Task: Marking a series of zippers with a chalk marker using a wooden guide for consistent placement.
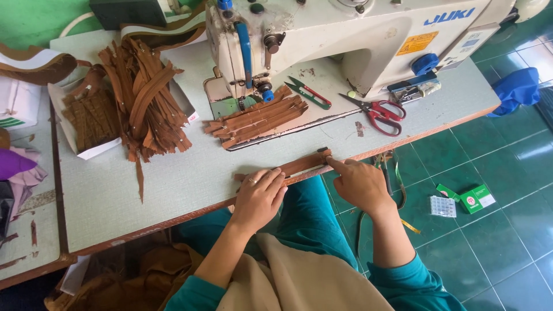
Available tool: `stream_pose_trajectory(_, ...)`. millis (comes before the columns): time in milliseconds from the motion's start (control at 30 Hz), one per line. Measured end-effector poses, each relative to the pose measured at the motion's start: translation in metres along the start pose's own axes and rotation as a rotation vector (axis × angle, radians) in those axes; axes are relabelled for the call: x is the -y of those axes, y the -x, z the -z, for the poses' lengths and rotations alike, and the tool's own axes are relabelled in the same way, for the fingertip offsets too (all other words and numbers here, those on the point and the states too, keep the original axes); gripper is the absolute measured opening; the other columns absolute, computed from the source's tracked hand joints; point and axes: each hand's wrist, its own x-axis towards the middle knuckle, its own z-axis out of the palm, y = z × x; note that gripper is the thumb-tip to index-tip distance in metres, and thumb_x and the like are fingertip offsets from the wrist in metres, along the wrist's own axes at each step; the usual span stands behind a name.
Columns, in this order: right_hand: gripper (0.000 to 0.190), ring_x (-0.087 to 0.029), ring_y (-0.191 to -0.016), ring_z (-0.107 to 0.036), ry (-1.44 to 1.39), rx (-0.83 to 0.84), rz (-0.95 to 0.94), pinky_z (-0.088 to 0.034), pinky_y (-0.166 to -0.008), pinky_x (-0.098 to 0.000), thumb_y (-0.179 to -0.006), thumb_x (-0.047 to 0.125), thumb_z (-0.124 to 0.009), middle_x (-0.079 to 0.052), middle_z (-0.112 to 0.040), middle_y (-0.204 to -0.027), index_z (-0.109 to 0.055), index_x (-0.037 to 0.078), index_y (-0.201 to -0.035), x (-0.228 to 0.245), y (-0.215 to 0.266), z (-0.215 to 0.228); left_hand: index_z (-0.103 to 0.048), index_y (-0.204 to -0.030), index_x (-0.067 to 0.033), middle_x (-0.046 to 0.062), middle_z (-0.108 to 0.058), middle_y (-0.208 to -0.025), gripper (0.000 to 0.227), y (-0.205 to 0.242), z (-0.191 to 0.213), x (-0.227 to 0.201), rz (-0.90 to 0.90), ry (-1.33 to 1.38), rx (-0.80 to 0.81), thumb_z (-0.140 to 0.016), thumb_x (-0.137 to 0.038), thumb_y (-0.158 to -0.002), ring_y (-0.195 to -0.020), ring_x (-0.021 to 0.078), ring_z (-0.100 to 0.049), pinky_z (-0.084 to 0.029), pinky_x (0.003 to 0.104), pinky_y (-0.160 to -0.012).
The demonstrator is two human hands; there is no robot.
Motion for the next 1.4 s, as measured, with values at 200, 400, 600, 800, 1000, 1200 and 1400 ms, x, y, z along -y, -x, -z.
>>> stream_pose_trajectory(200, 0.06, -0.03, -0.075, -0.075, -0.08, 0.029, -0.028, -0.063, -0.064, -0.0412, -0.089, 0.014, -0.051, -0.011, -0.073, -0.08, -0.06, 0.029, -0.146, 0.009, 0.004, 0.027, -0.073, -0.124, -0.0195, 0.004, -0.07, -0.119, 0.031, 0.0, -0.002, 0.0, -0.019, -0.061, -0.004, -0.06, -0.037, -0.102, -0.113, 0.0245, -0.067, -0.054, 0.037, -0.088)
stream_pose_trajectory(400, 0.041, -0.029, -0.071, -0.076, -0.763, -0.567, 0.085, -0.06, -0.055, -0.0323, -0.088, -0.001, -0.073, -0.017, -0.077, -0.087, -0.075, 0.006, -0.129, 0.064, -0.003, 0.012, -0.072, -0.128, -0.0244, 0.004, -0.07, -0.12, 0.033, 0.003, -0.001, 0.0, -0.01, -0.083, 0.054, -0.055, -0.04, -0.104, -0.116, 0.023, -0.066, -0.054, 0.038, -0.091)
stream_pose_trajectory(600, 0.038, -0.03, -0.07, -0.075, -0.583, -0.68, 0.157, -0.064, -0.054, -0.0363, -0.092, 0.002, -0.073, -0.019, -0.073, -0.09, -0.071, 0.001, -0.13, 0.083, -0.027, -0.033, -0.071, -0.127, -0.0265, 0.002, -0.069, -0.12, 0.032, -0.001, 0.002, -0.003, -0.003, -0.104, 0.051, -0.056, -0.041, -0.103, -0.116, 0.0226, -0.065, -0.054, 0.04, -0.092)
stream_pose_trajectory(800, 0.037, -0.033, -0.067, -0.074, -0.536, -0.704, 0.192, -0.062, -0.053, -0.0382, -0.09, 0.004, -0.075, -0.019, -0.072, -0.087, -0.074, 0.003, -0.127, 0.088, -0.032, -0.04, -0.07, -0.129, -0.0249, 0.004, -0.068, -0.12, 0.033, 0.0, 0.002, -0.001, -0.013, -0.104, 0.078, -0.058, -0.039, -0.102, -0.117, 0.0236, -0.064, -0.054, 0.041, -0.092)
stream_pose_trajectory(1000, 0.036, -0.032, -0.065, -0.073, -0.495, -0.75, 0.202, -0.061, -0.052, -0.0387, -0.091, 0.003, -0.073, -0.019, -0.072, -0.085, -0.073, 0.002, -0.127, 0.091, -0.043, -0.05, -0.071, -0.128, -0.0252, 0.006, -0.069, -0.119, 0.032, 0.001, 0.003, -0.002, -0.01, -0.084, 0.083, -0.058, -0.038, -0.102, -0.116, 0.0256, -0.064, -0.055, 0.043, -0.092)
stream_pose_trajectory(1200, 0.033, -0.029, -0.061, -0.071, -0.563, -0.794, 0.184, -0.06, -0.05, -0.0343, -0.093, 0.002, -0.072, -0.017, -0.071, -0.08, -0.073, 0.0, -0.126, 0.092, -0.021, -0.03, -0.071, -0.13, -0.026, 0.006, -0.07, -0.118, 0.034, 0.002, 0.0, 0.0, -0.023, -0.086, 0.066, -0.06, -0.038, -0.1, -0.116, 0.0253, -0.065, -0.054, 0.043, -0.093)
stream_pose_trajectory(1400, 0.034, -0.027, -0.059, -0.071, -0.554, -0.779, 0.181, -0.059, -0.046, -0.0334, -0.092, 0.005, -0.073, -0.015, -0.071, -0.079, -0.073, 0.001, -0.126, 0.089, -0.014, -0.042, -0.071, -0.128, -0.0242, 0.006, -0.07, -0.117, 0.034, -0.001, 0.003, -0.001, -0.021, -0.094, 0.064, -0.063, -0.038, -0.098, -0.115, 0.0259, -0.066, -0.055, 0.044, -0.091)
